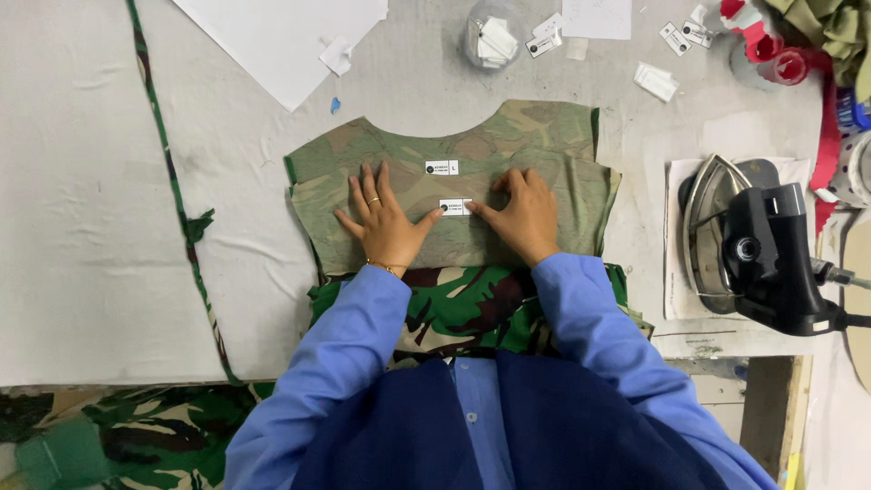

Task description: The person irons a camouflage-patterned shirt laid out on a white work table. They repeatedly pick up small white tags from a pile, place them on the shirt, and press them with a steam iron. The person adjusts the shirt and the tags multiple times throughout the process.

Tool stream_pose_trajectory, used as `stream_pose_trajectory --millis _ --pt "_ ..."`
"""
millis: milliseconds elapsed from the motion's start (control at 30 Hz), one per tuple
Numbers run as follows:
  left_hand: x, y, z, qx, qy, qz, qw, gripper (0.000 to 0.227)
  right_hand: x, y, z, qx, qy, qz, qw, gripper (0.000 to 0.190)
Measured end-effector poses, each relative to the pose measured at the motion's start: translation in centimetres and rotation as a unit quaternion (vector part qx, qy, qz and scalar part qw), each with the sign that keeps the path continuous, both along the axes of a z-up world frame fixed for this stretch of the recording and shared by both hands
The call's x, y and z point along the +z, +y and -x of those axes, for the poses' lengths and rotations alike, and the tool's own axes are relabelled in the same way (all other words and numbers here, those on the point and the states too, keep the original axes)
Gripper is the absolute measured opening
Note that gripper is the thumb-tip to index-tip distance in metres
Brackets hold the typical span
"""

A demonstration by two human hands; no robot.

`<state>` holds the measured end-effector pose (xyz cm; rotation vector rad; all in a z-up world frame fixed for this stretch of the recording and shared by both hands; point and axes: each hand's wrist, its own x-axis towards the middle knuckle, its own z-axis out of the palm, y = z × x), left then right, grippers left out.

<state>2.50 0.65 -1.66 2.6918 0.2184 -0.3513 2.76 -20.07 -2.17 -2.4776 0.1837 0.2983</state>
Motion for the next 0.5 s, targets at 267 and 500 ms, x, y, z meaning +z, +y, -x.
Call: stream_pose_trajectory --millis 267,500 --pt "-1.1 -0.3 0.3 -0.009 -0.017 -0.027 0.999 0.095 -0.6 0.0 0.1 -0.001 -0.009 0.023 1.000 0.045" --pt "-1.2 5.7 -1.8 -0.038 0.000 0.013 0.999 0.072 3.9 -16.8 4.6 -0.026 -0.190 0.189 0.963 0.046"
